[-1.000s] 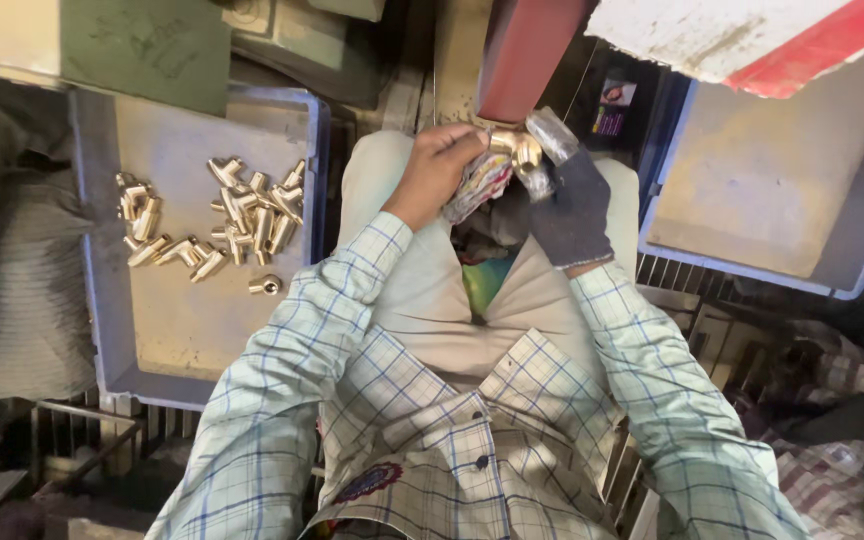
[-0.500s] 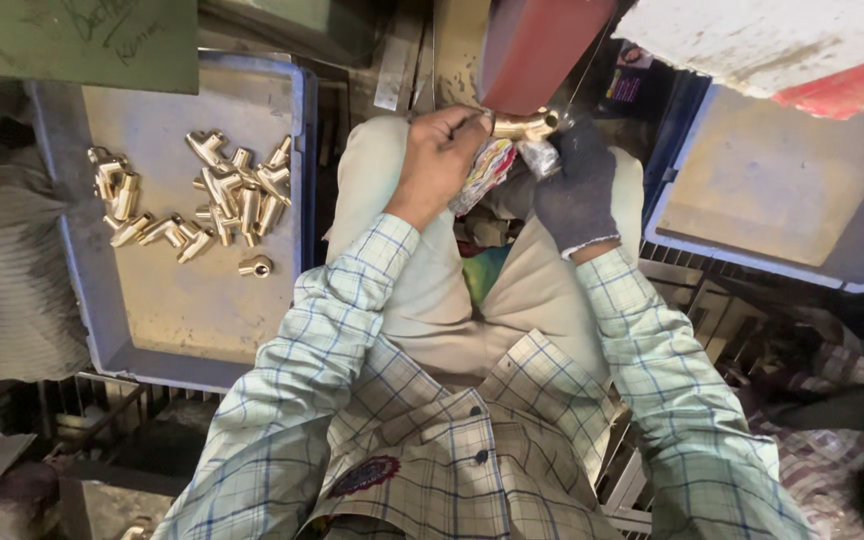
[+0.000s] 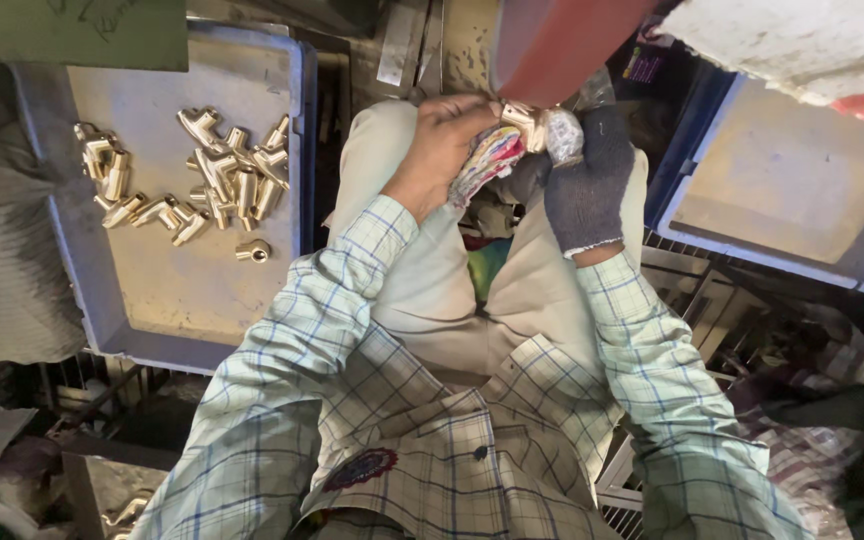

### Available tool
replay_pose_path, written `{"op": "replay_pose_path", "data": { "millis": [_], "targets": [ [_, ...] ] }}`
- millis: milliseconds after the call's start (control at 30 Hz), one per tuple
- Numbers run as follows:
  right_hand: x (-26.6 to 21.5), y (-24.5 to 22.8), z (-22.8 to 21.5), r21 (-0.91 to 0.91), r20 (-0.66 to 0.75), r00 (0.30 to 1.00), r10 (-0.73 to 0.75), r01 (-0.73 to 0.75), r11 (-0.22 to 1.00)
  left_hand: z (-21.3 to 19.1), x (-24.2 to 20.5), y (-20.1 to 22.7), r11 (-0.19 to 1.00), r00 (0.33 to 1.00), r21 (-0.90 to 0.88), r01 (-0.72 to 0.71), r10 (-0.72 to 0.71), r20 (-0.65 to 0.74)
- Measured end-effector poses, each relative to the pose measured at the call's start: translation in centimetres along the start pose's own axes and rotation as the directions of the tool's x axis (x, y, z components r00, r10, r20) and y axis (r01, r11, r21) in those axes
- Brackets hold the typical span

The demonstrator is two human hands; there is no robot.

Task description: The person sits on the floor and repeatedly picks up small brass-colored metal parts from a tray. They hold each part with a cloth and rub it against a rotating grinding wheel to polish the surface, then place the finished part into a second tray.

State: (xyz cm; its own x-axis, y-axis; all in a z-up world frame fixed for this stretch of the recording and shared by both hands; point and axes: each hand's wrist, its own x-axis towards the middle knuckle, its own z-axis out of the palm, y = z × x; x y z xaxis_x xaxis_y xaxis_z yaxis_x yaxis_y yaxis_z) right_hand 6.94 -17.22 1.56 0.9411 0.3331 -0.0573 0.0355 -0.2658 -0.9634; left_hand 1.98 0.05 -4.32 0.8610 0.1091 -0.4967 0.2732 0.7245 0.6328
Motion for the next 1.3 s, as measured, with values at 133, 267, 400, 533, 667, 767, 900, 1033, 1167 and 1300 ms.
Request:
{"op": "replay_pose_path", "data": {
  "millis": [133, 267, 400, 533, 667, 767, 900, 1033, 1167, 1300],
  "targets": [
    [0.5, 0.2, 0.3, -0.238, 0.001, 0.994, -0.109, 0.106, 0.966, 0.1, 0.0, -0.1, 0.998, 0.999, -0.060, 0.034, -0.035, -0.024],
    [0.9, 0.5, 0.6, 0.070, -0.032, 0.918, 0.396, -0.393, 0.917, 0.1, 0.2, -0.4, 0.998, 0.999, -0.043, -0.039, 0.038, -0.019],
    [1.8, 0.6, -0.3, -0.514, 0.255, 0.962, -0.098, 0.221, 0.829, 0.1, 0.3, -0.8, 0.995, 0.994, 0.036, -0.088, 0.091, -0.062],
    [3.0, 1.0, -0.8, -0.129, 0.276, 0.881, 0.384, -0.362, 0.923, 0.5, 0.6, -0.8, 0.984, 0.984, 0.094, -0.151, 0.159, -0.083],
    [4.5, -2.1, -1.4, 0.329, 0.405, 0.601, 0.689, -0.799, 0.503, 2.2, -1.5, 1.7, 0.929, 0.960, 0.251, -0.272, 0.281, 0.002],
    [2.0, -5.8, -2.2, 0.179, 0.328, 0.660, 0.676, -0.746, 0.642, 3.6, -5.8, 5.0, 0.929, 0.977, 0.303, -0.213, 0.193, 0.096],
    [-4.3, -13.4, -4.4, 0.250, 0.421, 0.884, 0.203, -0.329, 0.911, 5.5, -13.1, 8.5, 0.445, 0.767, 0.652, -0.613, 0.535, 0.355],
    [-8.3, -17.0, -4.6, 0.232, 0.334, 0.914, -0.229, 0.155, 0.960, 7.3, -18.6, 9.8, 0.252, 0.663, 0.684, -0.685, 0.605, 0.441],
    [-10.1, -16.7, -5.0, -0.218, 0.198, 0.889, -0.413, 0.451, 0.866, 8.4, -20.6, 9.8, 0.192, 0.572, 0.614, -0.765, 0.640, 0.512],
    [-11.0, -14.3, -4.7, -0.347, 0.061, 0.848, -0.527, 0.513, 0.785, 8.4, -21.0, 9.1, 0.253, 0.618, 0.627, -0.737, 0.627, 0.474]
  ]
}}
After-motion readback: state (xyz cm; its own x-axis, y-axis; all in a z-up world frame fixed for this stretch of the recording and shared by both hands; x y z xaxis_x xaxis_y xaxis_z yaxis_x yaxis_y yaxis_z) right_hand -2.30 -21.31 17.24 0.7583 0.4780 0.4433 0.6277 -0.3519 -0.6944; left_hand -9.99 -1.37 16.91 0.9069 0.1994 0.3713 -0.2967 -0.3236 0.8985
